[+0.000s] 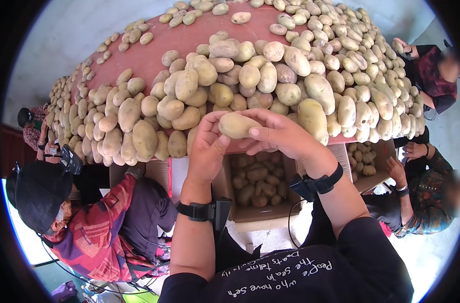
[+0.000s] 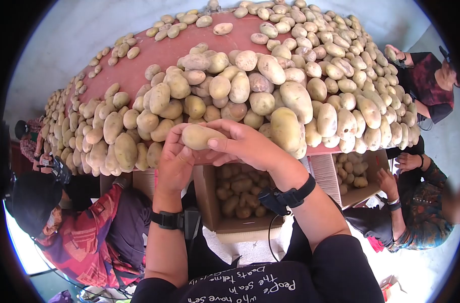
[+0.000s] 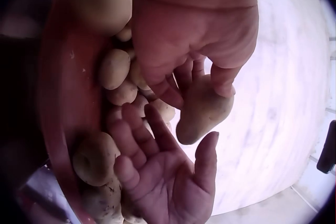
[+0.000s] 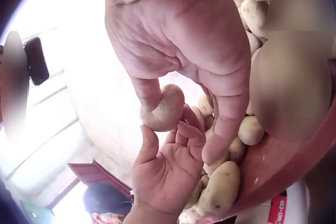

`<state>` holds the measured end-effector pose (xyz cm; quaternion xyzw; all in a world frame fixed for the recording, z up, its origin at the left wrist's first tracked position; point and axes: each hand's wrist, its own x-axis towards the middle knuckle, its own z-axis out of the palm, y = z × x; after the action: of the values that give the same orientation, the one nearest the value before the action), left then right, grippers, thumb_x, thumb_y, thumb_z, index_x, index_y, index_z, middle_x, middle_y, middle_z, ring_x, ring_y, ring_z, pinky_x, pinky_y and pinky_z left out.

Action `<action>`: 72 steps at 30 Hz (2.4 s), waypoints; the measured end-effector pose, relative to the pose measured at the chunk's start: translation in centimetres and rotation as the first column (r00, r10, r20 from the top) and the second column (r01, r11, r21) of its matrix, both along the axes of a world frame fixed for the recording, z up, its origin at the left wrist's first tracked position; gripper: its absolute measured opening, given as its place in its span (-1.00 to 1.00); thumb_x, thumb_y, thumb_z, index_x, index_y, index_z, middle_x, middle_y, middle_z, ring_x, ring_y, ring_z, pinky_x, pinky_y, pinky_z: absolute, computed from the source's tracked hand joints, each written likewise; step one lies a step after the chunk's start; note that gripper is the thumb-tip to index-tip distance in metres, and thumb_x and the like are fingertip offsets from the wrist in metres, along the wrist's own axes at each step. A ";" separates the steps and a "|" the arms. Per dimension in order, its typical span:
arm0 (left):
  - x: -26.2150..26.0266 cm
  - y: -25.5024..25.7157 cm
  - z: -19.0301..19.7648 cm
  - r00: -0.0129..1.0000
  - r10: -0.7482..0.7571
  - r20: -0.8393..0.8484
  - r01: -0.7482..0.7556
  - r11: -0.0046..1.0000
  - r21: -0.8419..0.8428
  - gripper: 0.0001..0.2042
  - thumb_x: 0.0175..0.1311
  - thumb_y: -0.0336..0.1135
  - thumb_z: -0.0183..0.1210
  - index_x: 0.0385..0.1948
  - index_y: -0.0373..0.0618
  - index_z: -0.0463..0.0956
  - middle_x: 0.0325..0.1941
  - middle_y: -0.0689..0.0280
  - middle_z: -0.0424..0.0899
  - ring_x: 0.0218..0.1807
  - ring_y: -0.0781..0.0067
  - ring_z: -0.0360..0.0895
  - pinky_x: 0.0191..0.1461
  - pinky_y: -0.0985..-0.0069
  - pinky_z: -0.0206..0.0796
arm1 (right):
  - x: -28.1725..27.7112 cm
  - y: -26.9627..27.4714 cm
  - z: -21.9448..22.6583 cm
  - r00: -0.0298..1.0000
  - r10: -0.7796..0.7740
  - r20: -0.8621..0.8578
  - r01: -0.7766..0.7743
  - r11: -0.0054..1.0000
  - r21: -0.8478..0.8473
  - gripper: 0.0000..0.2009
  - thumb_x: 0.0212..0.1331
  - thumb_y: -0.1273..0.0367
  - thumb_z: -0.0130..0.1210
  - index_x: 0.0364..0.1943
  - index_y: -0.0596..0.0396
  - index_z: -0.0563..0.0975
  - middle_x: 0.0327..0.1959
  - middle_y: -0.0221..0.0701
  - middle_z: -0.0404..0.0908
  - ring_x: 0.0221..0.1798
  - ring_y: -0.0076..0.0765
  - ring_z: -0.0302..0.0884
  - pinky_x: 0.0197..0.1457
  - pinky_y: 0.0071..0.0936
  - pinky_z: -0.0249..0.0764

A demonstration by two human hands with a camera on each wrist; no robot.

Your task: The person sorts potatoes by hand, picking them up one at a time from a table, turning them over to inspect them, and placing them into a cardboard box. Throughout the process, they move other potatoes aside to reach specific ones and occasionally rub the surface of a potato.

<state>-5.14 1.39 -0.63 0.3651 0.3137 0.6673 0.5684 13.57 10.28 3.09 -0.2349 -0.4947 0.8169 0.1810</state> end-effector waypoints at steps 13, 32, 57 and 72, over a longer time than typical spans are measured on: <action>-0.8 -0.3 -0.6 0.992 -0.129 0.016 0.129 0.959 -0.253 -0.60 0.50 -0.17 0.08 0.22 -0.22 0.37 0.06 0.22 0.62 -0.02 0.44 0.63 -0.01 0.50 0.52 | 0.2 1.1 -1.6 0.981 -0.193 -0.013 0.183 0.905 0.385 -0.58 0.15 0.51 0.30 0.13 0.14 0.52 -0.05 -0.46 0.63 0.01 -0.55 0.55 0.13 -0.50 0.49; 0.3 -0.2 0.3 0.983 0.069 -0.169 -0.070 0.998 -0.002 -0.54 0.19 -0.53 0.30 0.14 -0.21 0.41 0.21 0.19 0.55 0.29 0.32 0.48 0.36 0.34 0.36 | 0.1 0.4 -1.1 0.986 -0.163 0.032 0.161 0.985 0.059 -0.65 0.49 0.19 0.00 0.16 0.14 0.47 0.02 -0.38 0.57 0.07 -0.48 0.55 0.06 -0.45 0.61; -1.6 -2.6 -0.5 -0.201 0.005 -0.980 -0.648 0.750 0.137 -0.46 0.02 -0.23 0.43 0.01 -0.21 0.40 0.02 0.03 0.48 0.13 -0.10 0.42 0.17 0.08 0.36 | 1.0 1.6 -0.1 0.925 0.268 0.268 -0.377 0.735 0.563 -0.67 0.40 0.22 0.10 0.04 0.20 0.57 -0.05 -0.28 0.68 0.05 -0.36 0.61 0.16 -0.39 0.47; -1.2 -2.6 -0.2 0.087 -0.058 -0.995 -0.548 0.831 -0.096 -0.49 0.02 -0.26 0.29 0.06 -0.21 0.44 0.06 -0.05 0.58 0.12 -0.14 0.52 0.10 0.14 0.45 | 0.2 0.9 -0.8 0.895 0.325 0.305 -0.440 0.752 0.491 -0.63 0.42 0.20 0.08 0.11 0.19 0.53 0.01 -0.30 0.65 0.11 -0.37 0.57 0.20 -0.40 0.44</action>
<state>-6.30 -1.22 -0.83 0.5042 0.8091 0.2553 0.1609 13.76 11.14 2.32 -0.1475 -0.7603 0.6323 0.0180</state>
